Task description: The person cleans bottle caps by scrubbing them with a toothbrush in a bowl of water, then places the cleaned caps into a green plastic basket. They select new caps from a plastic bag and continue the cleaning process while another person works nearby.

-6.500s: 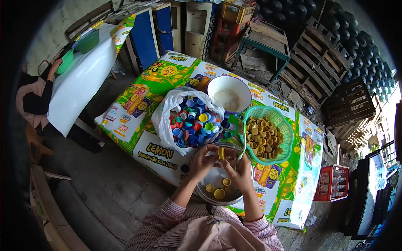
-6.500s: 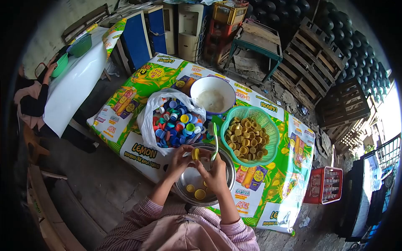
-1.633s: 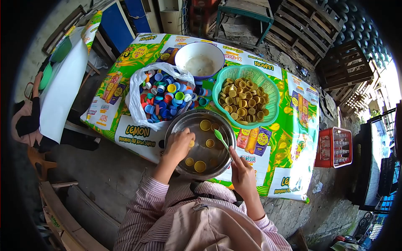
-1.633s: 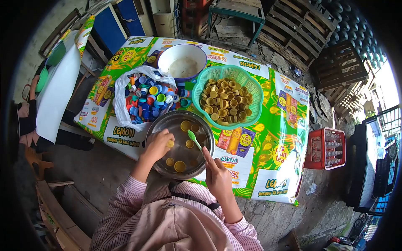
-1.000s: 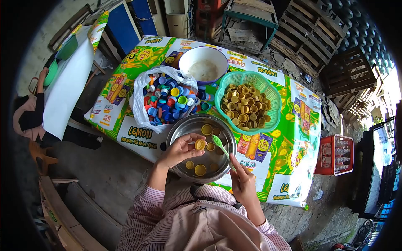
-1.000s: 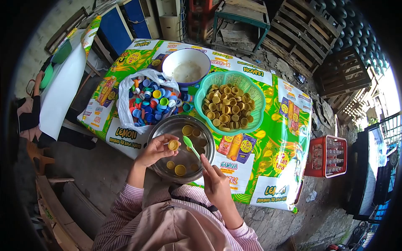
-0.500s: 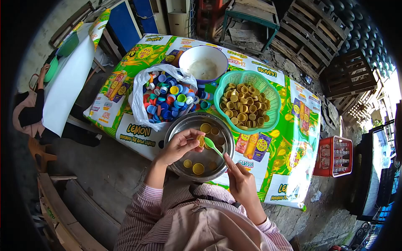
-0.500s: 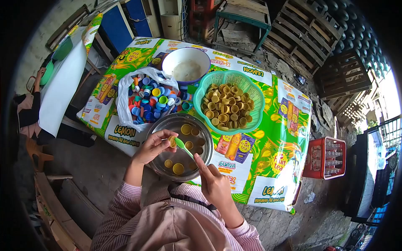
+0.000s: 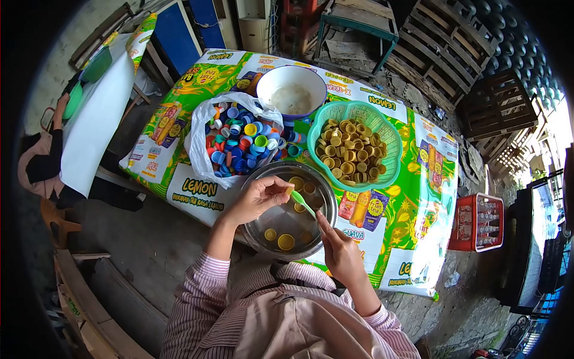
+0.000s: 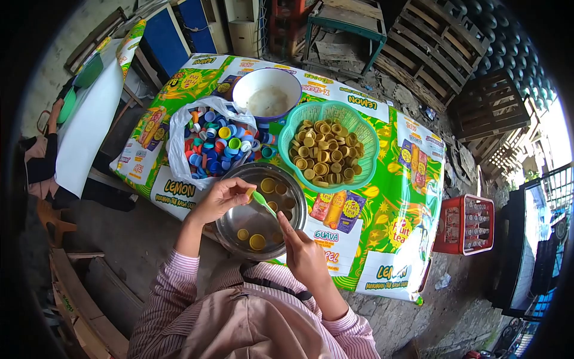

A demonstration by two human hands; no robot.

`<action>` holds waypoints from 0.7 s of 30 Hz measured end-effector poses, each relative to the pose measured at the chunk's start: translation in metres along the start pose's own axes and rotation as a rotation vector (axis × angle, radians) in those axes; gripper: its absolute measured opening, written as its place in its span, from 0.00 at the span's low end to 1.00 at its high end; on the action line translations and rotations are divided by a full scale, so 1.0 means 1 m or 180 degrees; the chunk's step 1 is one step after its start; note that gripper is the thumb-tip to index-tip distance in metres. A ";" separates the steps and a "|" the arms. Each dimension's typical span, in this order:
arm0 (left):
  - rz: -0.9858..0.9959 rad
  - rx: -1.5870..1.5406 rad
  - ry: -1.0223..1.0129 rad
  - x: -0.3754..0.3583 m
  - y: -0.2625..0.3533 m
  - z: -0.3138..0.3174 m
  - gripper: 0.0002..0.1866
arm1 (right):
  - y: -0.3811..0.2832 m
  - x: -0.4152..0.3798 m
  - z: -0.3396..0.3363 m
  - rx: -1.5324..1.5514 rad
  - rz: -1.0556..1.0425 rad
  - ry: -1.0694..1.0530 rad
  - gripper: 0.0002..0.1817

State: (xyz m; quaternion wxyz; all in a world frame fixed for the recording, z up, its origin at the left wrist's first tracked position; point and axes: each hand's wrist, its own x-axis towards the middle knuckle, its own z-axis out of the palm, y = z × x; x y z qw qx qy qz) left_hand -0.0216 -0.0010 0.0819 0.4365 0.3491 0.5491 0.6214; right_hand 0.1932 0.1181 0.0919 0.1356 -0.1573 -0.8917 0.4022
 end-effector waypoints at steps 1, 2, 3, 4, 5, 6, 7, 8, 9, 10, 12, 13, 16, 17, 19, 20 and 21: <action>0.0019 0.0107 0.0050 0.001 0.000 0.000 0.14 | -0.001 0.000 0.000 -0.0001 0.0009 0.0008 0.29; 0.0017 0.0107 0.0040 0.001 -0.001 -0.002 0.14 | -0.003 0.000 -0.001 0.0112 0.0091 -0.0070 0.29; 0.0017 0.0136 0.0023 0.001 -0.002 -0.003 0.15 | -0.005 0.001 -0.001 0.0226 0.0172 -0.0148 0.29; 0.0018 0.0164 0.0008 0.002 -0.003 -0.004 0.15 | -0.006 0.001 -0.003 0.0226 0.0178 -0.0144 0.29; 0.0016 0.0164 0.0001 0.002 -0.003 -0.004 0.15 | -0.008 0.002 -0.005 0.0383 0.0233 -0.0223 0.29; 0.0021 0.0129 0.0009 0.002 -0.002 -0.003 0.15 | -0.009 0.002 -0.006 0.0540 0.0286 -0.0303 0.29; 0.0027 0.0093 0.0018 0.002 -0.002 -0.003 0.15 | -0.009 0.002 -0.007 0.0538 0.0290 -0.0300 0.29; 0.0028 0.0092 0.0017 0.002 -0.002 -0.005 0.15 | -0.010 0.001 -0.007 0.0608 0.0351 -0.0214 0.29; 0.0004 0.0090 -0.0043 0.003 -0.002 -0.007 0.14 | -0.010 0.001 -0.007 0.0679 0.0410 -0.0131 0.29; -0.0018 0.0090 -0.0101 0.003 -0.002 -0.008 0.14 | -0.010 0.001 -0.007 0.0678 0.0408 -0.0133 0.29; -0.0036 0.0088 -0.0125 0.004 0.000 -0.007 0.14 | -0.008 0.000 -0.007 0.0609 0.0329 -0.0025 0.29; -0.0054 0.0084 -0.0153 0.004 0.001 -0.007 0.15 | -0.007 0.000 -0.006 0.0607 0.0335 -0.0019 0.29; -0.0032 0.0011 -0.0182 0.005 0.003 -0.007 0.15 | -0.006 0.001 -0.003 0.0496 0.0173 0.0095 0.29; -0.0035 0.0009 -0.0183 0.005 0.003 -0.006 0.15 | -0.006 0.000 -0.001 0.0409 0.0149 0.0117 0.29; -0.0034 0.0047 -0.0145 0.006 0.003 -0.006 0.15 | -0.005 0.000 -0.001 0.0318 0.0121 0.0135 0.29; -0.0033 0.0045 -0.0144 0.006 0.003 -0.006 0.15 | -0.005 0.000 0.000 0.0260 0.0114 0.0138 0.29; -0.0038 0.0033 -0.0175 0.007 0.003 -0.007 0.15 | -0.006 0.000 0.000 0.0201 0.0108 0.0140 0.29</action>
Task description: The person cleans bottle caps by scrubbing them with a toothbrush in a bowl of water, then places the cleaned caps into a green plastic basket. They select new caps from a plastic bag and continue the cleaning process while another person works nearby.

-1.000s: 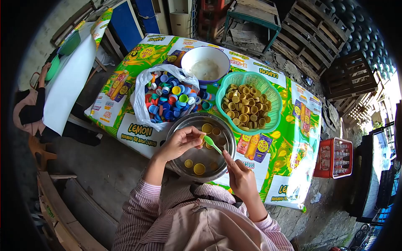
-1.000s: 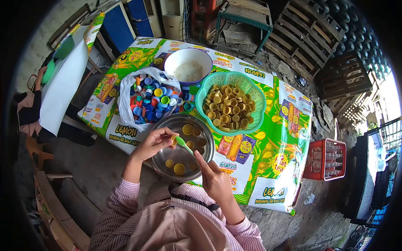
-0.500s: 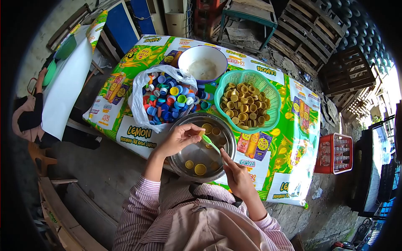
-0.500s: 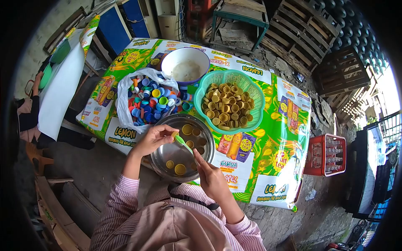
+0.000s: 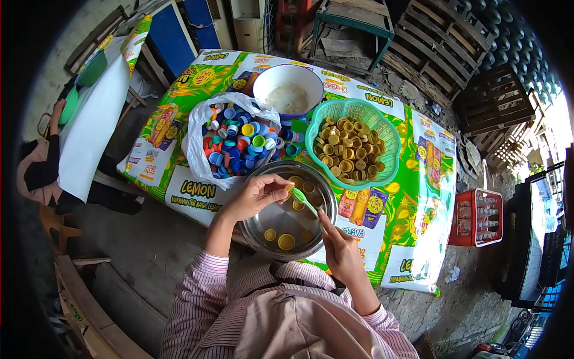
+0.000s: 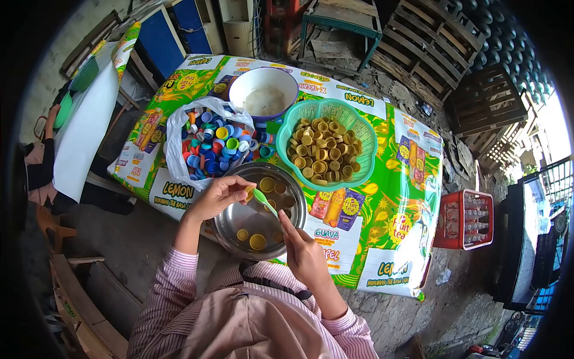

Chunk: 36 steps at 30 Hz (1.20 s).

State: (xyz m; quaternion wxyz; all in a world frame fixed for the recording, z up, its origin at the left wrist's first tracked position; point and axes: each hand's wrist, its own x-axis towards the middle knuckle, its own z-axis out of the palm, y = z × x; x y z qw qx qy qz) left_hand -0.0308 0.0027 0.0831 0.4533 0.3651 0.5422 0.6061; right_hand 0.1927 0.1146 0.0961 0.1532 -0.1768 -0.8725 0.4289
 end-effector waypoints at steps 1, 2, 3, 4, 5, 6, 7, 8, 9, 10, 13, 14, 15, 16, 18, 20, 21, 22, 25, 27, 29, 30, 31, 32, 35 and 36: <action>-0.0004 -0.0012 -0.0032 0.001 0.000 0.000 0.14 | 0.001 0.000 0.001 -0.0002 0.0001 -0.0002 0.29; -0.0004 -0.0015 -0.0032 0.001 0.000 0.000 0.14 | 0.002 -0.001 0.003 -0.0076 -0.0008 -0.0027 0.29; -0.0064 0.0130 0.0013 0.002 0.001 0.001 0.14 | 0.003 -0.001 0.004 -0.0148 -0.0016 -0.0053 0.29; -0.0123 0.0277 0.0060 0.002 0.001 0.002 0.13 | 0.003 -0.002 0.004 -0.0148 -0.0016 -0.0054 0.29; -0.0122 0.0276 0.0064 0.002 0.000 0.001 0.13 | 0.004 -0.002 0.004 -0.0205 -0.0009 -0.0053 0.29; -0.0140 0.0300 0.0067 0.002 -0.002 0.000 0.13 | 0.004 -0.003 0.004 -0.0262 -0.0004 -0.0052 0.30; -0.0159 0.0323 0.0070 0.002 -0.003 -0.001 0.13 | 0.004 -0.003 0.003 -0.0261 -0.0007 -0.0055 0.30; -0.0159 0.0324 0.0075 0.002 -0.003 -0.001 0.13 | 0.004 -0.003 0.003 -0.0233 0.0017 -0.0056 0.30; -0.0159 0.0315 0.0065 0.002 -0.003 -0.001 0.13 | 0.004 -0.003 0.002 -0.0206 0.0038 -0.0057 0.30; -0.0160 0.0308 0.0054 0.002 -0.002 0.000 0.12 | 0.003 -0.002 0.003 -0.0203 0.0035 -0.0059 0.30; -0.0175 0.0288 0.0025 0.002 -0.005 -0.002 0.12 | 0.004 -0.001 0.007 -0.0075 -0.0024 -0.0040 0.30; -0.0175 0.0292 0.0024 0.002 -0.004 -0.002 0.12 | 0.005 -0.002 0.008 -0.0122 -0.0007 -0.0053 0.30; -0.0198 0.0318 0.0045 0.001 -0.003 -0.002 0.13 | 0.006 -0.003 0.009 -0.0170 0.0007 -0.0069 0.29; -0.0222 0.0342 0.0071 0.001 -0.002 -0.002 0.13 | 0.006 -0.003 0.009 -0.0165 0.0002 -0.0074 0.29; -0.0201 0.0295 0.0062 0.000 -0.006 -0.003 0.13 | 0.006 -0.003 0.008 -0.0111 -0.0011 -0.0060 0.29; -0.0177 0.0240 0.0043 0.001 -0.007 -0.003 0.13 | 0.004 -0.002 0.011 -0.0139 -0.0051 -0.0024 0.30; -0.0180 0.0197 0.0049 0.001 -0.006 -0.002 0.13 | 0.004 -0.001 0.012 -0.0161 -0.0097 0.0011 0.30; -0.0183 0.0157 0.0056 0.001 -0.005 -0.001 0.13 | 0.004 -0.001 0.013 -0.0160 -0.0102 0.0013 0.30; -0.0217 0.0209 0.0122 0.000 -0.007 -0.001 0.12 | 0.006 -0.003 0.012 -0.0283 -0.0060 -0.0007 0.30; -0.0186 0.0174 0.0111 0.000 -0.008 -0.002 0.11 | 0.006 -0.004 0.011 -0.0472 0.0005 -0.0029 0.30; -0.0159 0.0137 0.0097 0.000 -0.007 -0.002 0.10 | 0.003 -0.003 0.013 -0.0571 -0.0068 -0.0059 0.30; -0.0231 0.0275 0.0092 0.000 -0.005 -0.002 0.10 | 0.001 -0.003 0.014 -0.0667 -0.0143 -0.0083 0.30; -0.0303 0.0414 0.0089 0.000 -0.003 -0.002 0.10 | 0.003 -0.003 0.014 -0.0666 -0.0145 -0.0083 0.30; -0.0303 0.0417 0.0092 -0.001 -0.004 -0.003 0.10 | 0.007 -0.002 0.015 -0.0660 -0.0137 -0.0029 0.30; -0.0257 0.0410 0.0031 -0.003 -0.006 -0.005 0.11 | 0.009 -0.004 0.017 -0.0573 -0.0176 0.0019 0.30; -0.0297 0.0488 0.0063 -0.003 -0.004 -0.005 0.11 | 0.008 -0.005 0.017 -0.0496 -0.0215 0.0025 0.30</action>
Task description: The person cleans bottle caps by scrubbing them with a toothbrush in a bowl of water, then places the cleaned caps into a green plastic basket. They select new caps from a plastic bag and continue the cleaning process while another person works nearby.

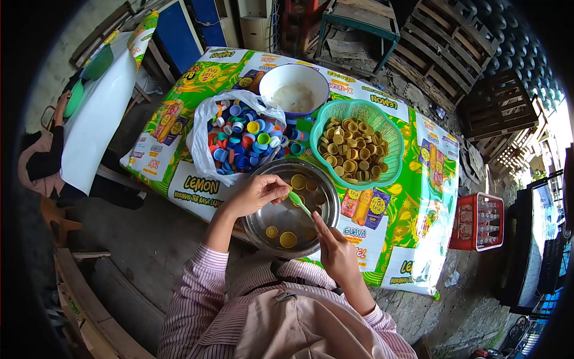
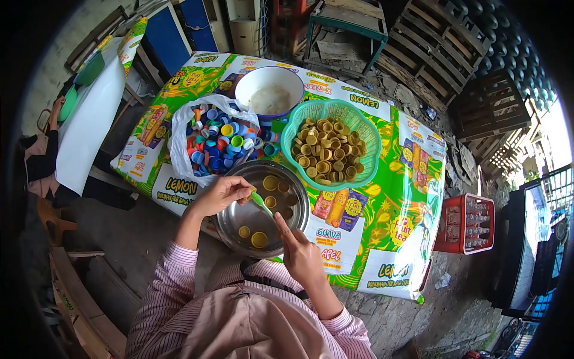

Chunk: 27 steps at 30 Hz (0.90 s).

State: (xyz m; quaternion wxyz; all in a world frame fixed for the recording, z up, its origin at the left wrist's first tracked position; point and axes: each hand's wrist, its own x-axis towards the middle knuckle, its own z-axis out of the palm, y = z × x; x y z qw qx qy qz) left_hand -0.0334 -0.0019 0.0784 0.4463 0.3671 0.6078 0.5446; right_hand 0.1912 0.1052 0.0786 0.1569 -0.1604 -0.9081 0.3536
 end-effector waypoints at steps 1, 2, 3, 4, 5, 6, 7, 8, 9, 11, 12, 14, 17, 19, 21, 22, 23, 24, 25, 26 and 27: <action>-0.0044 0.0076 0.0031 -0.001 0.001 0.000 0.11 | 0.000 -0.001 0.002 -0.0001 0.0003 -0.0004 0.30; -0.0048 0.0072 0.0030 -0.001 -0.001 0.001 0.11 | -0.001 -0.001 0.004 -0.0026 0.0053 -0.0083 0.30; -0.0028 0.0064 0.0068 -0.001 -0.003 0.001 0.11 | -0.002 -0.002 0.006 -0.0049 0.0101 -0.0162 0.30; -0.0005 0.0059 0.0109 -0.001 -0.005 0.000 0.12 | -0.002 -0.001 0.005 0.0004 0.0127 -0.0103 0.29; -0.0010 0.0060 0.0113 -0.001 -0.006 0.000 0.12 | -0.002 -0.001 0.005 0.0009 0.0126 -0.0107 0.29; -0.0004 0.0021 0.0101 -0.001 -0.006 -0.001 0.12 | -0.001 -0.001 0.005 0.0067 0.0129 -0.0071 0.29; 0.0005 -0.0019 0.0085 -0.001 -0.007 -0.001 0.12 | 0.000 -0.001 0.005 0.0122 0.0133 -0.0032 0.29; 0.0007 -0.0020 0.0080 -0.001 -0.006 -0.001 0.12 | -0.001 -0.001 0.005 0.0119 0.0136 -0.0029 0.29; -0.0026 0.0024 0.0091 -0.001 -0.006 -0.001 0.12 | -0.004 -0.002 0.004 0.0114 0.0194 -0.0183 0.29; -0.0062 0.0071 0.0102 0.000 -0.006 -0.001 0.12 | -0.004 -0.002 0.005 0.0112 0.0253 -0.0337 0.29; -0.0038 0.0026 0.0081 0.000 -0.008 -0.001 0.12 | -0.002 -0.001 0.007 0.0088 0.0211 -0.0207 0.29; -0.0013 -0.0018 0.0061 0.000 -0.008 -0.001 0.12 | -0.001 -0.001 0.007 0.0065 0.0167 -0.0077 0.30; -0.0037 0.0039 0.0038 0.001 -0.008 0.000 0.12 | -0.002 -0.002 0.005 0.0073 0.0189 -0.0106 0.30; -0.0037 0.0026 0.0046 0.001 -0.005 0.001 0.12 | -0.001 -0.004 0.008 0.0074 0.0175 -0.0175 0.30; -0.0068 0.0093 0.0051 0.001 -0.006 0.000 0.12 | -0.001 -0.002 0.007 0.0089 0.0203 -0.0137 0.31; -0.0099 0.0163 0.0059 0.001 -0.006 0.000 0.12 | -0.001 -0.002 0.006 0.0106 0.0229 -0.0100 0.31; -0.0100 0.0162 0.0062 0.001 -0.006 -0.001 0.12 | -0.002 -0.002 0.006 0.0107 0.0227 -0.0102 0.31; -0.0067 0.0116 0.0040 0.001 -0.005 -0.001 0.12 | -0.002 -0.002 0.006 0.0117 0.0200 -0.0118 0.31; -0.0032 0.0069 0.0015 0.002 -0.005 -0.001 0.11 | -0.002 -0.002 0.006 0.0125 0.0174 -0.0131 0.31; -0.0029 0.0067 0.0013 0.002 -0.005 0.000 0.11 | -0.002 -0.002 0.006 0.0121 0.0175 -0.0130 0.31; -0.0059 0.0074 0.0034 0.002 -0.004 0.000 0.11 | -0.002 -0.002 0.006 0.0091 0.0202 -0.0130 0.31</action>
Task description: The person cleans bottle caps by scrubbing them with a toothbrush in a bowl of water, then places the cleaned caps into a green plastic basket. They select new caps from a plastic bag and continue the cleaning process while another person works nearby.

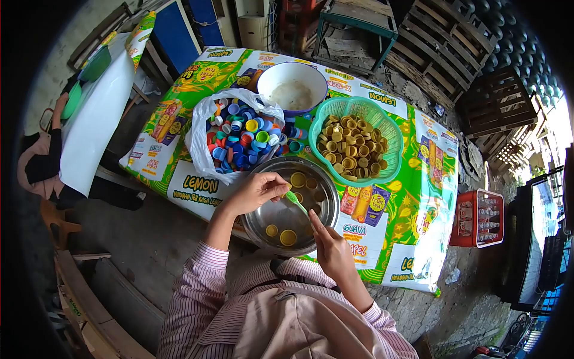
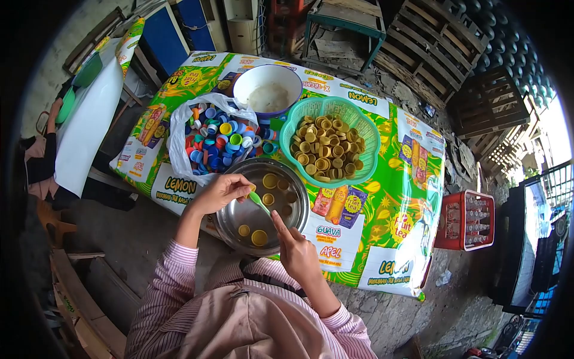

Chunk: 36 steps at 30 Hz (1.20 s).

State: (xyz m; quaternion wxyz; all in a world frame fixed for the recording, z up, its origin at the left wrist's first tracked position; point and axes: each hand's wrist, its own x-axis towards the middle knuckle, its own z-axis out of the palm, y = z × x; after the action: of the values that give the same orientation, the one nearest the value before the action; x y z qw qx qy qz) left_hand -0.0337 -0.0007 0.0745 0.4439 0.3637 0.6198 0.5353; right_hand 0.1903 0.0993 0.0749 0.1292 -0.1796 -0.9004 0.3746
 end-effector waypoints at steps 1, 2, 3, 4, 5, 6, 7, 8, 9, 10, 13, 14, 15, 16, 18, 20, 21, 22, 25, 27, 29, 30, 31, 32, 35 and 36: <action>-0.0031 0.0008 0.0025 0.000 0.001 0.000 0.11 | 0.000 0.000 0.000 -0.0028 0.0024 -0.0001 0.31; -0.0028 0.0010 0.0033 0.000 -0.001 -0.001 0.11 | 0.000 0.001 0.000 -0.0026 0.0016 -0.0003 0.31; 0.0010 -0.0026 0.0002 0.000 -0.003 -0.002 0.12 | 0.000 0.001 0.000 0.0018 -0.0029 0.0030 0.31; 0.0047 -0.0063 -0.0033 0.000 -0.004 -0.002 0.12 | 0.001 0.000 0.000 0.0061 -0.0070 0.0065 0.31; 0.0048 -0.0062 -0.0035 0.000 -0.004 -0.003 0.12 | 0.001 0.000 0.001 0.0060 -0.0069 0.0068 0.31; 0.0047 -0.0037 -0.0025 0.000 -0.004 -0.003 0.12 | 0.003 -0.001 0.002 -0.0004 -0.0082 0.0053 0.31; 0.0046 -0.0012 -0.0015 0.000 -0.003 -0.003 0.12 | 0.004 -0.001 0.003 -0.0068 -0.0096 0.0038 0.31; 0.0049 -0.0014 -0.0012 0.000 -0.004 -0.005 0.12 | 0.003 -0.001 0.001 -0.0071 -0.0100 0.0036 0.31; 0.0030 -0.0116 -0.0036 0.000 -0.004 -0.007 0.12 | 0.002 0.000 -0.002 -0.0176 -0.0081 0.0040 0.31; 0.0010 -0.0217 -0.0062 0.000 -0.004 -0.008 0.13 | 0.002 0.001 -0.004 -0.0280 -0.0061 0.0044 0.31; -0.0026 -0.0228 -0.0102 0.001 0.000 -0.009 0.13 | 0.004 0.003 0.004 -0.0383 -0.0128 -0.0028 0.33; -0.0025 -0.0232 -0.0103 0.001 -0.003 -0.009 0.13 | 0.006 0.003 0.006 -0.0405 -0.0141 -0.0072 0.33; 0.0042 -0.0175 -0.0098 0.002 -0.006 -0.010 0.14 | 0.007 0.002 0.005 -0.0413 -0.0121 -0.0101 0.34; 0.0112 -0.0114 -0.0085 0.002 -0.009 -0.012 0.14 | 0.008 0.002 0.003 -0.0413 -0.0135 -0.0103 0.34; 0.0046 -0.0099 -0.0078 0.002 -0.013 -0.015 0.14 | 0.009 -0.002 0.002 -0.0412 -0.0051 -0.0138 0.35; -0.0023 -0.0096 -0.0092 0.002 -0.015 -0.013 0.13 | 0.009 0.002 0.006 -0.0490 -0.0088 -0.0157 0.35; -0.0039 -0.0044 -0.0107 0.002 -0.013 -0.012 0.13 | 0.010 0.004 0.008 -0.0569 -0.0135 -0.0166 0.35; -0.0053 0.0011 -0.0119 0.003 -0.012 -0.012 0.13 | 0.013 0.004 0.010 -0.0566 -0.0135 -0.0164 0.35; -0.0177 0.0096 -0.0205 0.003 -0.014 -0.016 0.13 | 0.018 0.002 0.010 -0.0610 -0.0175 -0.0082 0.36; -0.0218 0.0161 -0.0175 0.002 -0.015 -0.017 0.13 | 0.019 -0.001 0.006 -0.0671 -0.0072 -0.0123 0.37; -0.0270 0.0209 -0.0162 0.002 -0.017 -0.014 0.13 | 0.017 0.002 0.009 -0.0747 -0.0151 -0.0162 0.37; -0.0190 0.0184 -0.0102 0.003 -0.019 -0.012 0.13 | 0.017 0.004 0.011 -0.0820 -0.0247 -0.0190 0.38; -0.0105 0.0164 -0.0037 0.004 -0.019 -0.012 0.13 | 0.017 0.006 0.012 -0.0845 -0.0242 -0.0186 0.39; -0.0102 0.0168 -0.0034 0.003 -0.019 -0.013 0.13 | 0.019 0.005 0.012 -0.0844 -0.0248 -0.0183 0.39; -0.0279 0.0277 -0.0168 0.003 -0.020 -0.015 0.13 | 0.022 0.002 0.010 -0.0873 -0.0225 -0.0199 0.40; -0.0242 0.0266 -0.0156 0.003 -0.022 -0.015 0.13 | 0.020 0.002 0.008 -0.0907 -0.0219 -0.0222 0.41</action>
State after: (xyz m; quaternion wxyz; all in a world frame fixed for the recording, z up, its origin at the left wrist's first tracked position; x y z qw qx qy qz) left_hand -0.0479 -0.0067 0.0526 0.4634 0.3711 0.6439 0.4826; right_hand 0.1902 0.1081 0.0555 0.0839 -0.1520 -0.9540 0.2444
